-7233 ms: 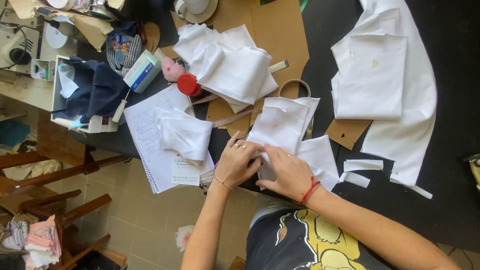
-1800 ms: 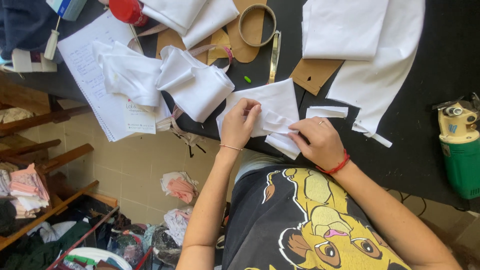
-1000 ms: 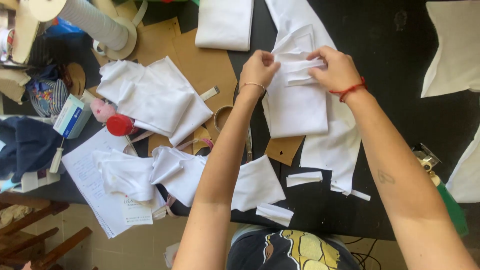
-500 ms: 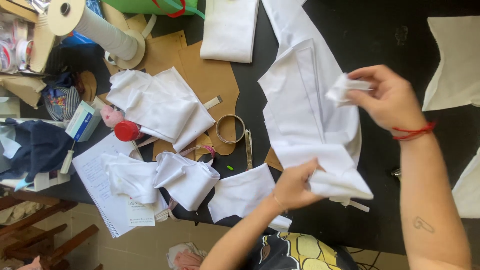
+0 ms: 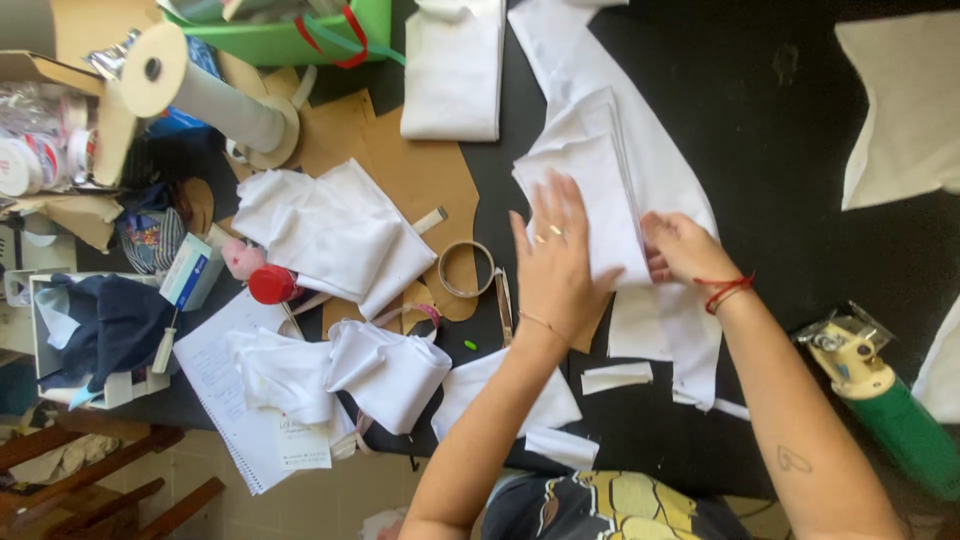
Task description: The person marks a cardboard pattern with a pen, then uses a green electric rotary cutter to cut white fabric pieces on a black table. They repeatedly cut strips and shapes from the fabric, stacking the finished pieces and moving scraps aside.
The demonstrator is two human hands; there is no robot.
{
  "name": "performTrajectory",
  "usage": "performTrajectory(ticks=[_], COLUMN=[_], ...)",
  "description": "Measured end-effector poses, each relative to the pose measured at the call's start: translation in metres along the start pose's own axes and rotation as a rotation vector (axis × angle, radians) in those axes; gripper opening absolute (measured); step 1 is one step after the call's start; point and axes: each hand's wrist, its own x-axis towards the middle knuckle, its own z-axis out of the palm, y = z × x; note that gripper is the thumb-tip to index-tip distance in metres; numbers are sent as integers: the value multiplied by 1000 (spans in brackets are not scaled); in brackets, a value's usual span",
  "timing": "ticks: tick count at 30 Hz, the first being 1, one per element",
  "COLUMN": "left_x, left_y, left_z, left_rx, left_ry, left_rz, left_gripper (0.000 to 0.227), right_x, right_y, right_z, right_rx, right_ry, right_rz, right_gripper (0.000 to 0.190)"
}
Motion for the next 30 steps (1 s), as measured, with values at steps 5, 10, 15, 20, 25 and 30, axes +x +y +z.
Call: performTrajectory(ticks=[5, 10, 15, 20, 25, 30], left_x=[-26, 52, 155, 182, 101, -54], left_y=[-28, -65, -77, -105, -102, -46], left_z=[50, -19, -103, -87, -20, 40], left_rx=[13, -219, 89, 464, 402, -14], left_ry=[-63, 69, 302, 661, 121, -67], left_rz=[131, -158, 1, 316, 346, 355], left_gripper=[79, 24, 19, 25, 63, 7], right_x=[-21, -82, -108, -121, -133, -147], right_y=[-14, -62, -61, -18, 32, 83], right_z=[15, 9, 0, -19, -43, -47], right_rx=[225, 518, 243, 156, -201, -421], right_ry=[-148, -252, -212, -75, 223, 257], right_rz=[-61, -110, -65, -83, -217, -74], right_gripper=[32, 39, 39, 28, 15, 9])
